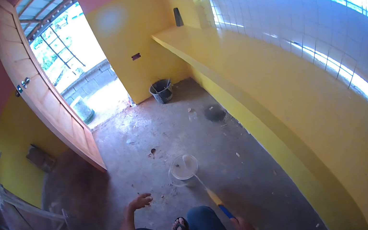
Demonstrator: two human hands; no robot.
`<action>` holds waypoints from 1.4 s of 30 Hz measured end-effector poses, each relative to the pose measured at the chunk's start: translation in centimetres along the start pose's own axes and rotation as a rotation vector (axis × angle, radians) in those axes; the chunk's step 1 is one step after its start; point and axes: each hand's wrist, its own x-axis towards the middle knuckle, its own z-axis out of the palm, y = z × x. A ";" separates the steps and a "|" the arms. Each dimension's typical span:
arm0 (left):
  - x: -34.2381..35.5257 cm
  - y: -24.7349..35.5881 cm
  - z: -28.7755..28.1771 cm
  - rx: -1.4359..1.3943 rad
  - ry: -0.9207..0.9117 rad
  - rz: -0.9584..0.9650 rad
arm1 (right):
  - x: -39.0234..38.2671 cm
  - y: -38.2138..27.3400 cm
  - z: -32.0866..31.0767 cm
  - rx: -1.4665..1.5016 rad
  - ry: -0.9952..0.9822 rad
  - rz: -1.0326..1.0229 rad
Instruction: The person dips a paint roller into a bucket of white paint and then uses it to apply the paint to the ceiling of a room.
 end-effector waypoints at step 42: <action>-4.3 7.2 0.8 -0.073 0.042 -0.136 | -1.7 -2.6 -1.1 0.042 0.011 -0.076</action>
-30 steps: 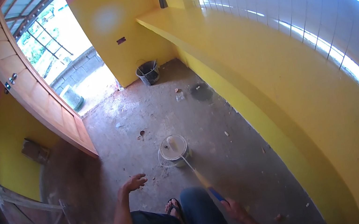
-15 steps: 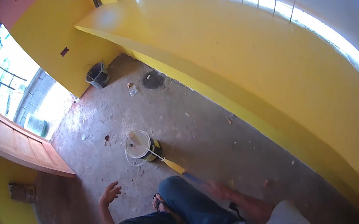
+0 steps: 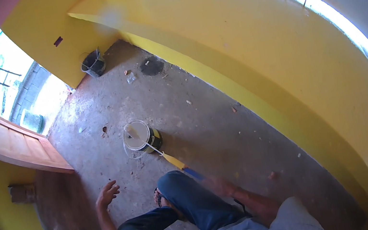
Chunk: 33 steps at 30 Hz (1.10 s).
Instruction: The person dips a paint roller into a bucket of white paint and then uses it to apply the paint to the ceiling of a room.
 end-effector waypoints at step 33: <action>-1.4 0.7 0.0 0.058 0.085 0.115 | 1.6 -0.1 0.8 -0.085 -0.054 0.087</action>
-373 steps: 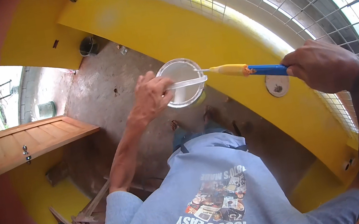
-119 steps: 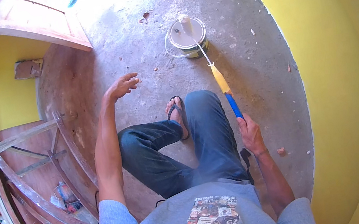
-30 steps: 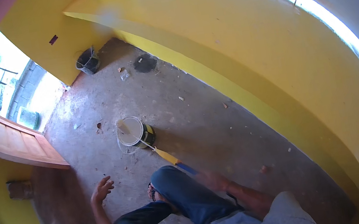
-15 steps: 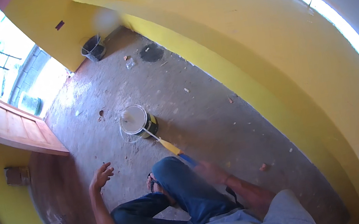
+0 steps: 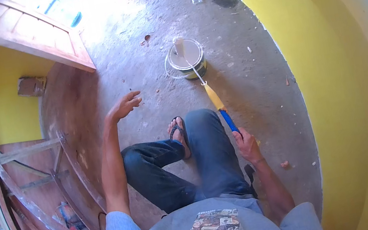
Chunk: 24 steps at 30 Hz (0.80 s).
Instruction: The person dips a paint roller into a bucket of white paint and then uses it to apply the paint to the ceiling of a room.
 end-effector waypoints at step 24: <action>-0.1 -1.2 -0.1 0.118 -0.070 -0.027 | 1.0 1.6 0.0 -0.115 0.097 -0.036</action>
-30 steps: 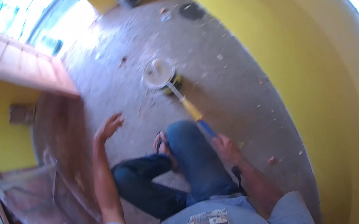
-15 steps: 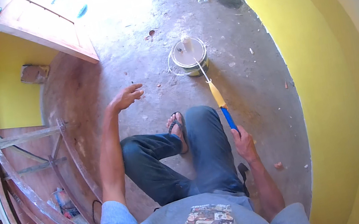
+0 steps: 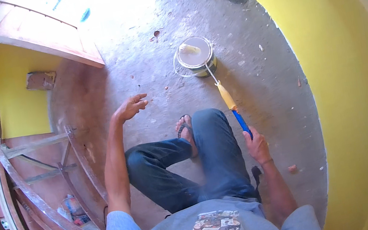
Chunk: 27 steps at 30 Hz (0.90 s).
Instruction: The person dips a paint roller into a bucket of white paint and then uses it to apply the paint to the ceiling of a room.
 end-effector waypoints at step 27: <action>-0.3 -0.6 1.0 -0.048 -0.038 -0.134 | -0.2 -1.6 0.5 0.087 -0.055 0.080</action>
